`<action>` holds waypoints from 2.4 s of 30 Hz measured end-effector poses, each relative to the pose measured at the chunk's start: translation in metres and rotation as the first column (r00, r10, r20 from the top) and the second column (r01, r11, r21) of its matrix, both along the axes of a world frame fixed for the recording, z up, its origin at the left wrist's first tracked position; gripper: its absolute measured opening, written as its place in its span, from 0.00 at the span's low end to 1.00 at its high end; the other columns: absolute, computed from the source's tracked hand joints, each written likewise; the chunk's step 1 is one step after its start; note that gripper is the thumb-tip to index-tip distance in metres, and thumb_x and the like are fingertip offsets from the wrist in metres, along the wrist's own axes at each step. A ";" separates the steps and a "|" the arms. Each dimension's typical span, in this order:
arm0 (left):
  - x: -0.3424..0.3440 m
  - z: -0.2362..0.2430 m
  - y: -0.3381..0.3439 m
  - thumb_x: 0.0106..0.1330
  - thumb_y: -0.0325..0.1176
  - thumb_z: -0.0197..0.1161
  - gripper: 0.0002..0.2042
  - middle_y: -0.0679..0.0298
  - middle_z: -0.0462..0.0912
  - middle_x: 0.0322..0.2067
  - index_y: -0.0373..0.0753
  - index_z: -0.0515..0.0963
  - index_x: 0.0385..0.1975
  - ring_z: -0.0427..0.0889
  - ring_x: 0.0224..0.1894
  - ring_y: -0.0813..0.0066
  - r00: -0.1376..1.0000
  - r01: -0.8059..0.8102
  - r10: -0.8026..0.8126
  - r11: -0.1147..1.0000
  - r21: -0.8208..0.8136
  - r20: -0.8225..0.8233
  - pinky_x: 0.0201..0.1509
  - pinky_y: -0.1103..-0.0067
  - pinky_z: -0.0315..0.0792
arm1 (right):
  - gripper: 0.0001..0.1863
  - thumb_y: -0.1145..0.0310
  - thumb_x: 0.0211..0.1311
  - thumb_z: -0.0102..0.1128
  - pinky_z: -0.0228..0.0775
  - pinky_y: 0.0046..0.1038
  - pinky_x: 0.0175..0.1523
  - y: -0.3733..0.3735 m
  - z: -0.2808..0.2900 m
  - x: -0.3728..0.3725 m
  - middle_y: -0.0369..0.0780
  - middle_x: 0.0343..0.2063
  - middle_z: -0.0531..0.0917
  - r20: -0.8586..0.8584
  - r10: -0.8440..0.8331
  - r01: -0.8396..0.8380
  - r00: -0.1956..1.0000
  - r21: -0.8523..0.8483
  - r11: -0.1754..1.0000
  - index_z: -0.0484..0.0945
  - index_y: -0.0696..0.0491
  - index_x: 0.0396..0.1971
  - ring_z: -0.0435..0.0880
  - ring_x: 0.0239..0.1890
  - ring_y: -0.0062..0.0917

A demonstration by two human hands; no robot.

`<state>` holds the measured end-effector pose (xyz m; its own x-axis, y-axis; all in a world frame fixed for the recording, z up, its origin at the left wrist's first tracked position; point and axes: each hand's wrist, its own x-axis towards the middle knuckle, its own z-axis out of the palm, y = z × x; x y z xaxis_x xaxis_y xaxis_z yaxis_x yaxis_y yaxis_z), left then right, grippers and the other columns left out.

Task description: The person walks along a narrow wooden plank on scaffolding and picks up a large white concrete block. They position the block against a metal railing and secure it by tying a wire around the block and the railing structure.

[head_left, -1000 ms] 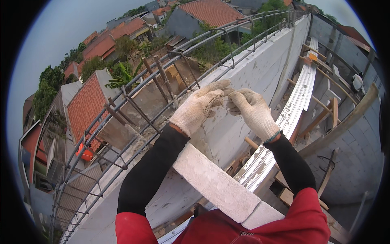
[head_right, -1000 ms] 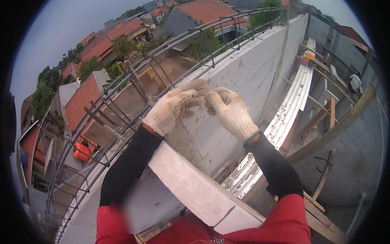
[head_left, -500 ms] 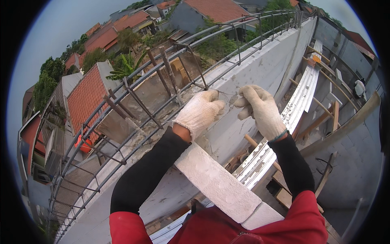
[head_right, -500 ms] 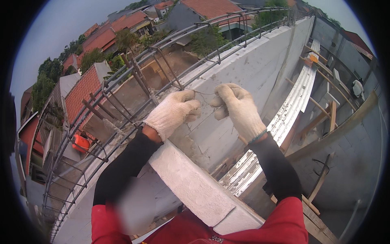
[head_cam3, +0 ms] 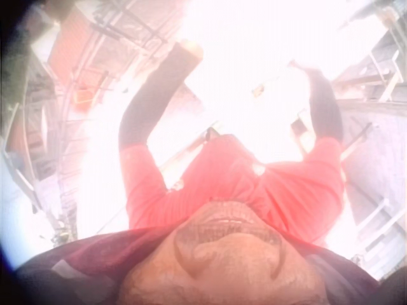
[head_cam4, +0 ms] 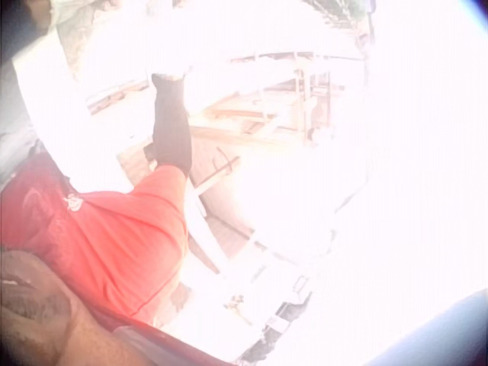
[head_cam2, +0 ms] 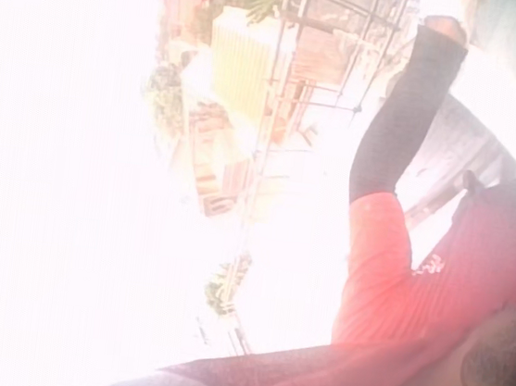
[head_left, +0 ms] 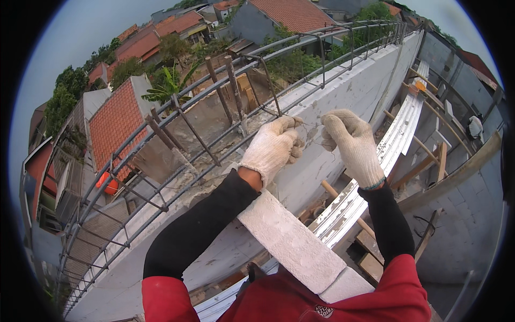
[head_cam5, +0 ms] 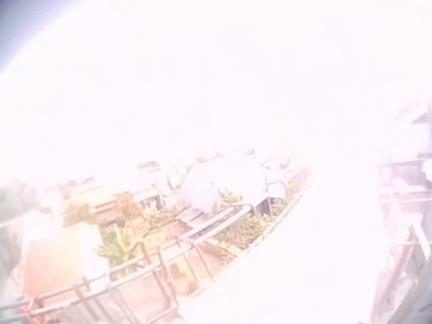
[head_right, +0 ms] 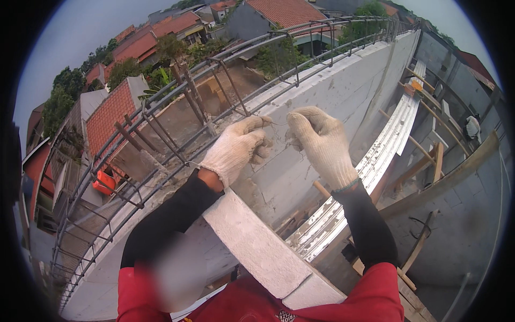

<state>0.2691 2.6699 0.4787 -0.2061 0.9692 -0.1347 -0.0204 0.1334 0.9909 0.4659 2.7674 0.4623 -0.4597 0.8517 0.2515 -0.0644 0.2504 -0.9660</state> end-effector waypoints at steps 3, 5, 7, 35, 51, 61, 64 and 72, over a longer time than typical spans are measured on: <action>-0.006 -0.007 0.005 0.84 0.32 0.60 0.23 0.60 0.88 0.48 0.35 0.77 0.75 0.82 0.35 0.79 1.000 0.019 -0.019 1.000 0.013 0.009 0.45 0.80 0.81 | 0.32 0.52 0.75 0.73 0.85 0.26 0.42 -0.008 0.010 -0.003 0.43 0.41 0.92 0.280 -0.114 0.027 0.953 0.299 0.954 0.84 0.64 0.65 0.90 0.38 0.21; -0.002 -0.004 0.006 0.83 0.32 0.60 0.23 0.61 0.88 0.47 0.35 0.77 0.75 0.81 0.35 0.81 0.999 0.019 -0.019 1.000 0.009 -0.035 0.43 0.81 0.80 | 0.35 0.52 0.72 0.75 0.86 0.27 0.43 -0.001 0.003 -0.004 0.45 0.45 0.92 0.235 0.029 -0.035 0.972 0.023 0.999 0.83 0.64 0.67 0.91 0.39 0.22; -0.002 -0.002 0.006 0.83 0.32 0.60 0.23 0.62 0.88 0.45 0.34 0.78 0.74 0.81 0.35 0.82 0.997 0.026 -0.024 0.999 0.018 -0.068 0.41 0.82 0.78 | 0.36 0.52 0.70 0.76 0.86 0.27 0.44 0.002 0.001 -0.007 0.47 0.48 0.93 0.175 0.141 -0.119 0.974 -0.132 0.984 0.82 0.64 0.68 0.91 0.39 0.22; -0.009 -0.022 0.012 0.82 0.32 0.55 0.29 0.59 0.87 0.37 0.37 0.70 0.83 0.79 0.26 0.79 0.949 0.077 -0.066 0.997 0.022 -0.308 0.29 0.79 0.74 | 0.36 0.40 0.84 0.59 0.88 0.35 0.42 0.053 -0.020 -0.001 0.40 0.39 0.92 -0.168 0.389 -0.424 0.906 -0.372 0.826 0.85 0.63 0.61 0.90 0.30 0.26; -0.018 -0.033 0.026 0.68 0.28 0.60 0.28 0.45 0.92 0.42 0.32 0.81 0.71 0.89 0.43 0.46 0.750 0.128 -0.013 0.984 0.126 -0.661 0.56 0.64 0.82 | 0.10 0.61 0.72 0.73 0.82 0.34 0.45 0.046 0.030 -0.026 0.42 0.39 0.94 0.497 -0.359 -0.379 0.790 0.856 0.352 0.92 0.49 0.46 0.93 0.39 0.36; -0.014 -0.037 0.020 0.73 0.29 0.56 0.34 0.52 0.92 0.43 0.38 0.70 0.82 0.84 0.30 0.74 0.908 0.130 -0.107 0.991 0.031 -0.406 0.34 0.73 0.80 | 0.25 0.53 0.80 0.66 0.80 0.26 0.41 0.021 0.044 -0.003 0.36 0.29 0.86 0.518 0.110 -0.154 0.848 0.044 0.987 0.89 0.62 0.58 0.86 0.33 0.18; -0.010 -0.027 0.018 0.74 0.29 0.55 0.34 0.53 0.92 0.42 0.39 0.69 0.83 0.83 0.29 0.73 0.913 0.119 -0.117 0.993 -0.020 -0.390 0.35 0.73 0.81 | 0.25 0.52 0.80 0.66 0.81 0.26 0.41 0.026 0.044 0.000 0.35 0.29 0.85 0.449 0.154 -0.127 0.880 -0.091 0.988 0.89 0.62 0.56 0.85 0.32 0.19; -0.015 -0.039 0.025 0.77 0.29 0.54 0.29 0.55 0.90 0.41 0.35 0.73 0.79 0.85 0.31 0.72 0.933 0.120 -0.104 0.993 0.024 -0.345 0.36 0.73 0.82 | 0.17 0.56 0.79 0.71 0.81 0.23 0.36 0.039 0.028 -0.007 0.31 0.29 0.84 0.377 0.249 -0.232 0.892 -0.090 0.969 0.87 0.57 0.47 0.84 0.27 0.15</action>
